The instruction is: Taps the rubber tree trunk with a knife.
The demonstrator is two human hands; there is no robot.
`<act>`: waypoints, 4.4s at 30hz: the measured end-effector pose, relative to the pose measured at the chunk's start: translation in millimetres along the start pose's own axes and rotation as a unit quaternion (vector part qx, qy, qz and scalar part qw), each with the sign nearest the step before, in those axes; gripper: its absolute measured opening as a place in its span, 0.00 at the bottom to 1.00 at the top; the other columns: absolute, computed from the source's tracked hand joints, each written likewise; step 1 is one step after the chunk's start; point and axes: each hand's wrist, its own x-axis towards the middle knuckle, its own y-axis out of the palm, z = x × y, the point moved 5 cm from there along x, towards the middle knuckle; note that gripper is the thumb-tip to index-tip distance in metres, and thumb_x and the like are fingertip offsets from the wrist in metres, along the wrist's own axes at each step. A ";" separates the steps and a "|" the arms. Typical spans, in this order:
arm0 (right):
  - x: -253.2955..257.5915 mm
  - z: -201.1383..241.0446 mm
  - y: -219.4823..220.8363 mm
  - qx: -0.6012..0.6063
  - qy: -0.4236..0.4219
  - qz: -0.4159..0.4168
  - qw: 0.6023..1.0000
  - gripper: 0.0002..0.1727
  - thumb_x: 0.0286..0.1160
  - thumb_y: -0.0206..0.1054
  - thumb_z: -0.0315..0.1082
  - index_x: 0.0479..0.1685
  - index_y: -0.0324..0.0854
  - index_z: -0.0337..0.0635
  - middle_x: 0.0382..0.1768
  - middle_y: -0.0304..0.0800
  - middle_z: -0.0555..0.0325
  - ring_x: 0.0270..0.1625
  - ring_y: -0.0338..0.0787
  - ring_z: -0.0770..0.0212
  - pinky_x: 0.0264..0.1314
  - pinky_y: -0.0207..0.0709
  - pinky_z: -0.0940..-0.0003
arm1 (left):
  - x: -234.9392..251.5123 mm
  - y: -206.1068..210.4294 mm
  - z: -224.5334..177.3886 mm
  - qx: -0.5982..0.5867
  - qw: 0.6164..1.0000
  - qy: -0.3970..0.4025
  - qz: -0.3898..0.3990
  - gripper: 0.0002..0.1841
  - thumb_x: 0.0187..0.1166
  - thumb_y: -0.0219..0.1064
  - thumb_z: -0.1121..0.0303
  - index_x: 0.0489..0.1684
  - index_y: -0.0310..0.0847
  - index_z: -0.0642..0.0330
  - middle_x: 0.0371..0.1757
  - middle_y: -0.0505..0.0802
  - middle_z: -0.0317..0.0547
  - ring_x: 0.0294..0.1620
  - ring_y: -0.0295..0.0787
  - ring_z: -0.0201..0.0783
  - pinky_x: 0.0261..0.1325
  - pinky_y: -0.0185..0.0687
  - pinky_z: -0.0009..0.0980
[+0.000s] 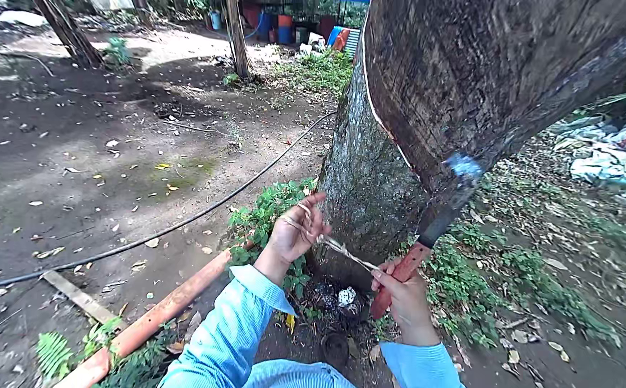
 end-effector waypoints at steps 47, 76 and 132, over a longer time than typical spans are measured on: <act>129.4 181.8 -157.5 -0.250 -0.381 0.026 0.890 0.41 0.92 0.46 0.58 0.92 0.47 0.36 0.36 0.86 0.74 0.22 0.73 0.90 0.24 0.74 0.88 | 207.1 348.6 107.4 0.257 0.928 0.261 0.071 0.27 0.90 0.50 0.73 0.86 0.54 0.78 0.49 0.85 0.48 0.33 0.74 0.18 0.41 0.74 0.16; 180.6 211.7 -177.9 -0.390 -0.537 -0.027 0.748 0.33 0.93 0.47 0.43 0.85 0.58 0.22 0.58 0.92 0.44 0.55 0.87 0.89 0.63 0.74 0.92 | 242.4 365.0 114.2 0.193 0.890 0.411 0.042 0.23 0.88 0.46 0.75 0.74 0.62 0.88 0.29 0.77 0.32 0.24 0.69 0.13 0.32 0.71 0.11; 185.0 340.6 -115.9 -0.459 -0.546 0.061 0.698 0.34 0.95 0.43 0.49 0.92 0.56 0.37 0.40 0.90 0.51 0.26 0.81 0.71 0.29 0.79 0.71 | 235.1 417.4 -0.8 0.110 0.856 0.504 -0.042 0.21 0.94 0.46 0.71 0.82 0.64 0.68 0.24 0.77 0.36 0.15 0.68 0.24 0.18 0.71 0.20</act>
